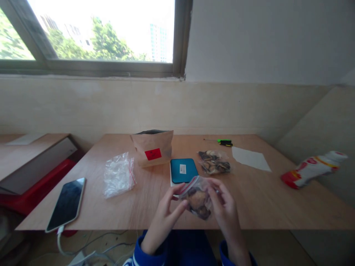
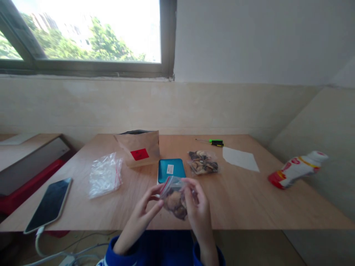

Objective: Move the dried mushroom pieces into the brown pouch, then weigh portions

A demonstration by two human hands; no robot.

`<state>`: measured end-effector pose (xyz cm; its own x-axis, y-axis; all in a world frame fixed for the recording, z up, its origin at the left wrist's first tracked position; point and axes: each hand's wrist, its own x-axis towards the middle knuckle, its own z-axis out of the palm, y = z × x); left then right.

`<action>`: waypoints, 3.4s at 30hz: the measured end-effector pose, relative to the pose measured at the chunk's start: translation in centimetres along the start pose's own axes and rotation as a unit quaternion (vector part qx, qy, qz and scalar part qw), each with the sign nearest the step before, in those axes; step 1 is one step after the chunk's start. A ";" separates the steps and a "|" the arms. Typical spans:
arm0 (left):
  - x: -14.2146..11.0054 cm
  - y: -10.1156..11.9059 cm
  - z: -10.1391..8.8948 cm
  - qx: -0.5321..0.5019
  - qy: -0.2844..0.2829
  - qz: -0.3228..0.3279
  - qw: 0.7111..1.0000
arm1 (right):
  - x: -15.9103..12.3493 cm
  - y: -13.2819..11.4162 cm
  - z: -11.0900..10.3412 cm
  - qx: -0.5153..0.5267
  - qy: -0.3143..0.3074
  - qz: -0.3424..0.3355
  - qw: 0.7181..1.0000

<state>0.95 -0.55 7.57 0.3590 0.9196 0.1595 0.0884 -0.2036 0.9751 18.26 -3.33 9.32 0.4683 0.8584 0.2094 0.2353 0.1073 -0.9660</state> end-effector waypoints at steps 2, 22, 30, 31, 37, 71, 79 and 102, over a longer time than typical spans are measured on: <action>0.1 0.1 -0.3 0.009 0.018 -0.016 1.000 | -0.4 0.0 1.4 0.027 -0.029 0.007 0.999; -0.6 0.5 2.3 -0.105 0.215 0.028 0.971 | -2.3 -0.7 5.4 0.089 -0.222 -0.010 0.971; -0.9 1.1 2.6 -0.146 0.231 0.058 0.960 | -1.6 -0.1 4.8 0.171 -0.203 0.087 0.960; -1.0 1.1 2.6 -0.147 0.236 0.060 0.959 | -1.7 -0.2 4.8 0.178 -0.204 0.093 0.958; -1.0 1.2 2.4 -0.109 0.227 0.041 0.967 | -1.4 0.1 4.5 0.214 -0.135 0.130 0.959; -0.5 1.1 0.2 0.092 0.132 -0.011 0.987 | -2.4 -0.9 5.4 0.228 -0.138 0.073 0.961; -0.5 1.1 0.1 0.170 0.123 -0.047 0.977 | -2.4 -0.7 5.7 0.193 -0.149 0.071 0.967; -0.7 0.0 -0.7 0.272 0.084 0.065 0.956 | -2.1 0.1 5.8 0.165 -0.136 0.029 0.976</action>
<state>0.07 -0.98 7.59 0.2491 0.9063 0.3414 0.5399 -0.4226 0.7279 12.39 -2.20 7.86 0.2188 0.9644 0.1485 -0.0939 0.1723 -0.9806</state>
